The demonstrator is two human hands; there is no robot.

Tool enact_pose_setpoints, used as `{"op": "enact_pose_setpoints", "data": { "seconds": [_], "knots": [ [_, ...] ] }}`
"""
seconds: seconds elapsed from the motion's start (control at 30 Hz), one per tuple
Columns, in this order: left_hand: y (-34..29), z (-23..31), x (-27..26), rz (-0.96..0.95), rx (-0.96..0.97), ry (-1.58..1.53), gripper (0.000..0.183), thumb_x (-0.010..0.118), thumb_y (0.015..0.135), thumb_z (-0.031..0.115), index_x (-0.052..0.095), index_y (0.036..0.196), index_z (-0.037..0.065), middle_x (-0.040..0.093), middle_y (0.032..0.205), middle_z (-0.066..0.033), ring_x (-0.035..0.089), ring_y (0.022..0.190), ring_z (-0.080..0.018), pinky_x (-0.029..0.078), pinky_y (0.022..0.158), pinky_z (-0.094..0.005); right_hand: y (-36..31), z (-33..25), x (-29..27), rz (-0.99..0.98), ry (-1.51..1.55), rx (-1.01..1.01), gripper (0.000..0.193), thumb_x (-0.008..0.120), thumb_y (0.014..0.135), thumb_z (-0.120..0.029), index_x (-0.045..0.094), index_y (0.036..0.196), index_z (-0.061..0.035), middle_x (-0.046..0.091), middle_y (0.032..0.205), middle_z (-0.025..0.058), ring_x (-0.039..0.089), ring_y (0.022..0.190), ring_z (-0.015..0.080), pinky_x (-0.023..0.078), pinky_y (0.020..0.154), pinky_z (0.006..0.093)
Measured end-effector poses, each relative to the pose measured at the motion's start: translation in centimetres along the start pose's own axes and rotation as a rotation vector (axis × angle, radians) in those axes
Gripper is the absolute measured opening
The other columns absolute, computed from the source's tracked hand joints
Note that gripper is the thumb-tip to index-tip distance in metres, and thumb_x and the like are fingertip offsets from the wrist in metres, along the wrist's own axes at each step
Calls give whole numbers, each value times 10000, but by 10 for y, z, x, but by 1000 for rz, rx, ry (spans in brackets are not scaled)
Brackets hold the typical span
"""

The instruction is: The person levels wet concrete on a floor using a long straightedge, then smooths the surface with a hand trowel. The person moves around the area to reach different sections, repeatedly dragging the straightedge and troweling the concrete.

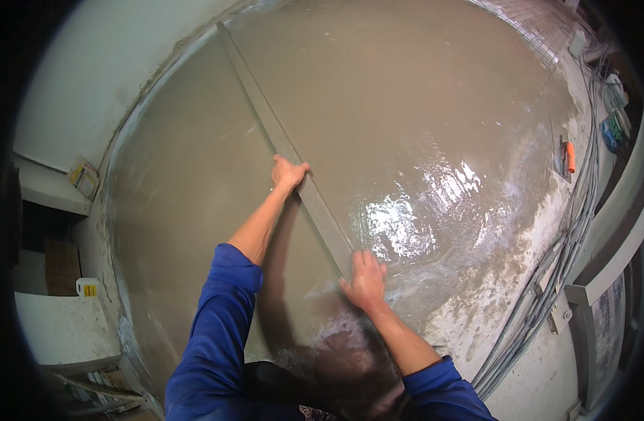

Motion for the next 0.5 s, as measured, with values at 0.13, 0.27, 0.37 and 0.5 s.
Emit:
{"op": "enact_pose_setpoints", "data": {
  "seconds": [0.13, 0.27, 0.37, 0.5],
  "knots": [
    [5, 13, 9, -25, 9, -7, 1087, 805, 729, 334, 167, 1462, -152, 614, 1215, -310, 608, 1157, -412, 494, 988, -456, 7, 4, -8, 38, 11, 3, 554, 830, 649, -210, 528, 1091, -69, 518, 1067, 135, 538, 1044, 350, 371, 886, 523],
    [9, 24, 16, -32, 14, -3, 1071, 803, 732, 334, 177, 1454, -150, 613, 1221, -306, 606, 1161, -412, 491, 991, -459, 11, 9, -16, 74, 7, -10, 551, 828, 636, -200, 533, 1083, -65, 526, 1048, 134, 546, 1021, 351, 373, 868, 515],
    [10, 31, 19, -34, 11, 4, 1078, 805, 733, 339, 172, 1454, -151, 615, 1219, -303, 607, 1158, -410, 489, 992, -459, 13, 14, -21, 87, 12, -14, 552, 829, 633, -200, 535, 1081, -66, 529, 1047, 132, 547, 1023, 349, 372, 864, 511],
    [5, 37, 22, -23, 19, 2, 1090, 811, 731, 352, 169, 1452, -154, 625, 1201, -300, 613, 1150, -406, 489, 989, -458, 11, 19, -29, 95, -1, -21, 569, 835, 627, -206, 538, 1092, -67, 530, 1056, 134, 549, 1030, 344, 374, 871, 503]
  ]
}}
Point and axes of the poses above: each hand's wrist, its own y-axis towards the middle knuckle, its own x-axis out of the palm, z = x × y, the point moved 5 cm from there along y, towards the middle knuckle
